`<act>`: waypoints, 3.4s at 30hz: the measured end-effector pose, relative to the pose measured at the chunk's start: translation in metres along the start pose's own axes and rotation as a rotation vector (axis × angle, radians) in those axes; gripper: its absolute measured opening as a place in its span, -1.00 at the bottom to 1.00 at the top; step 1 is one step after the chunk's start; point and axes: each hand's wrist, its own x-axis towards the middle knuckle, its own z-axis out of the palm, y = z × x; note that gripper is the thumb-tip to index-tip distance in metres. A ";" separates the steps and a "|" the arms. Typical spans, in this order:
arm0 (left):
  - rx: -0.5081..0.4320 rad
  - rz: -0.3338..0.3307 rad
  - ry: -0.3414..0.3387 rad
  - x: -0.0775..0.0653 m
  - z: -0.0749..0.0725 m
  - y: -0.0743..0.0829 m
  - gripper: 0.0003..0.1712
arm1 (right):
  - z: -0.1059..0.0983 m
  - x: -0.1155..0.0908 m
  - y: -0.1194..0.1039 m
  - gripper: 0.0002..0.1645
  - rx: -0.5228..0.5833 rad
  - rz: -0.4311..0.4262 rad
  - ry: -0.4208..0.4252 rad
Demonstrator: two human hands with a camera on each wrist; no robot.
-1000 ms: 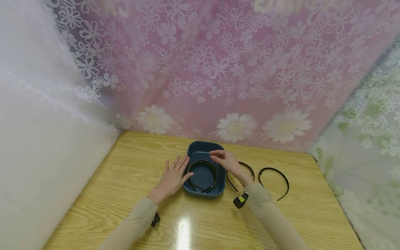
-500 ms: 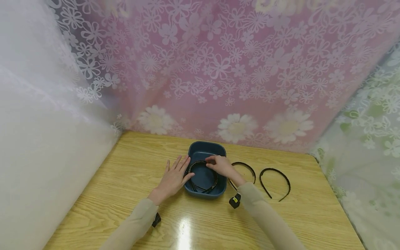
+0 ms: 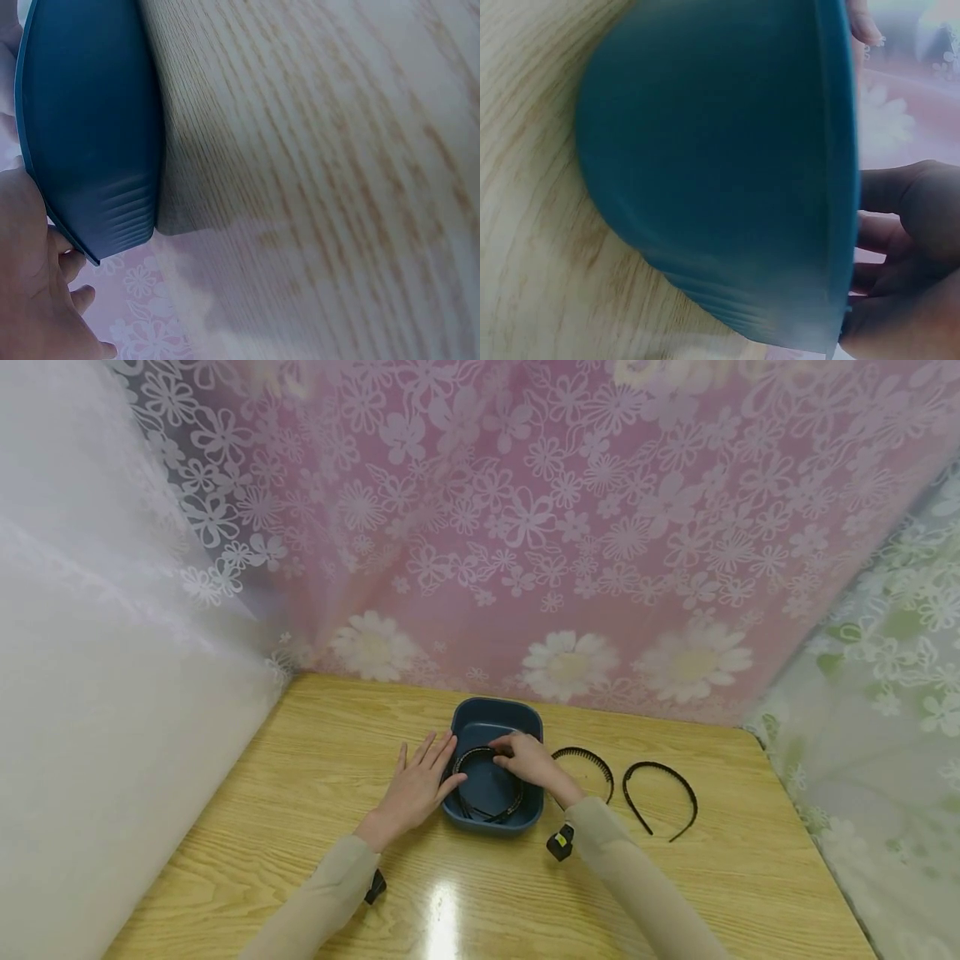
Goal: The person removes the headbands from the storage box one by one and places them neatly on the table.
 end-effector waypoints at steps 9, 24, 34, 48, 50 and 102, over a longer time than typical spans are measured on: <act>-0.024 -0.003 -0.012 0.000 0.000 0.000 -0.17 | -0.006 -0.001 0.006 -0.69 0.103 0.015 0.018; -0.026 -0.015 -0.013 0.000 0.000 -0.001 -0.17 | -0.023 -0.016 0.015 -0.52 0.610 0.058 -0.147; -0.027 -0.013 0.000 0.000 0.001 0.000 -0.17 | -0.022 -0.029 0.020 -0.49 0.784 0.127 -0.153; -0.024 -0.009 0.012 0.000 0.003 -0.001 -0.17 | -0.022 -0.037 0.018 -0.52 0.787 0.095 -0.032; -0.024 -0.007 0.016 -0.001 0.003 0.000 -0.17 | -0.027 -0.037 0.019 -0.52 0.774 0.101 -0.030; -0.072 0.023 0.053 -0.001 0.009 -0.002 -0.18 | -0.134 -0.116 0.122 -0.40 0.625 0.198 0.115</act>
